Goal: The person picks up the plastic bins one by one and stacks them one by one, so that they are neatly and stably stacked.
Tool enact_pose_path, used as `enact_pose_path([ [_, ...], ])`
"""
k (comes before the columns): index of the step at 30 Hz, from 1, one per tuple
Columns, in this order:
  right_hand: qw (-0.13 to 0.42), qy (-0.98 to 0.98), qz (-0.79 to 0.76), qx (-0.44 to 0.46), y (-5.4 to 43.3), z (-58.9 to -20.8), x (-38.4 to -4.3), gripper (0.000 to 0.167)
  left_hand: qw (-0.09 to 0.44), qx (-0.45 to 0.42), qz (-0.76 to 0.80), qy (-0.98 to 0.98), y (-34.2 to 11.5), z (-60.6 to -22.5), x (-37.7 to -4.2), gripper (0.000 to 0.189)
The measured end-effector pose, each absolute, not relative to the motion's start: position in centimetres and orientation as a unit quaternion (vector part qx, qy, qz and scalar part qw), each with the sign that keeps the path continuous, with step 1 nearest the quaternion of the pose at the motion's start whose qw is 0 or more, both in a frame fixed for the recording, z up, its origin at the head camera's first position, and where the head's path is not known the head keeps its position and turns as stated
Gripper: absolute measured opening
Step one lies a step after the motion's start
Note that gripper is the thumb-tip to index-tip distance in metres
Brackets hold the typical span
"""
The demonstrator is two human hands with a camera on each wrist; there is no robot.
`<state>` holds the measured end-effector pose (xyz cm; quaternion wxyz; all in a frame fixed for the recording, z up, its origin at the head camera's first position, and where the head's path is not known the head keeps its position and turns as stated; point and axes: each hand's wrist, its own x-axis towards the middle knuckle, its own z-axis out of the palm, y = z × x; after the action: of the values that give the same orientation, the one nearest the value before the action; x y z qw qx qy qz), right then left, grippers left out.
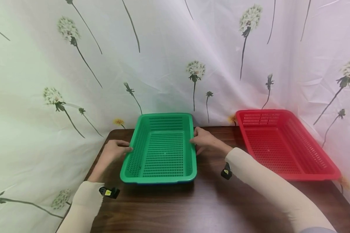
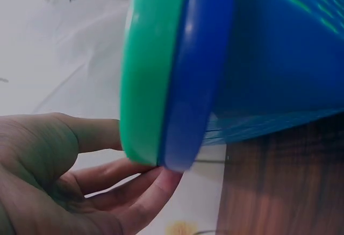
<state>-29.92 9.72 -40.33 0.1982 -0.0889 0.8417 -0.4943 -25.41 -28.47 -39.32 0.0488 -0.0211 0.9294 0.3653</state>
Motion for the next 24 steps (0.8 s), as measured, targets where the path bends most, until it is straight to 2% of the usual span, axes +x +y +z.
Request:
enact_pose_path([
  [24, 0.200, 0.866, -0.455, -0.060, 18.0, -39.3, -30.2, 0.026, 0.069, 0.005, 0.385, 0.920, -20.8, -40.4, -27.0, 0.041],
])
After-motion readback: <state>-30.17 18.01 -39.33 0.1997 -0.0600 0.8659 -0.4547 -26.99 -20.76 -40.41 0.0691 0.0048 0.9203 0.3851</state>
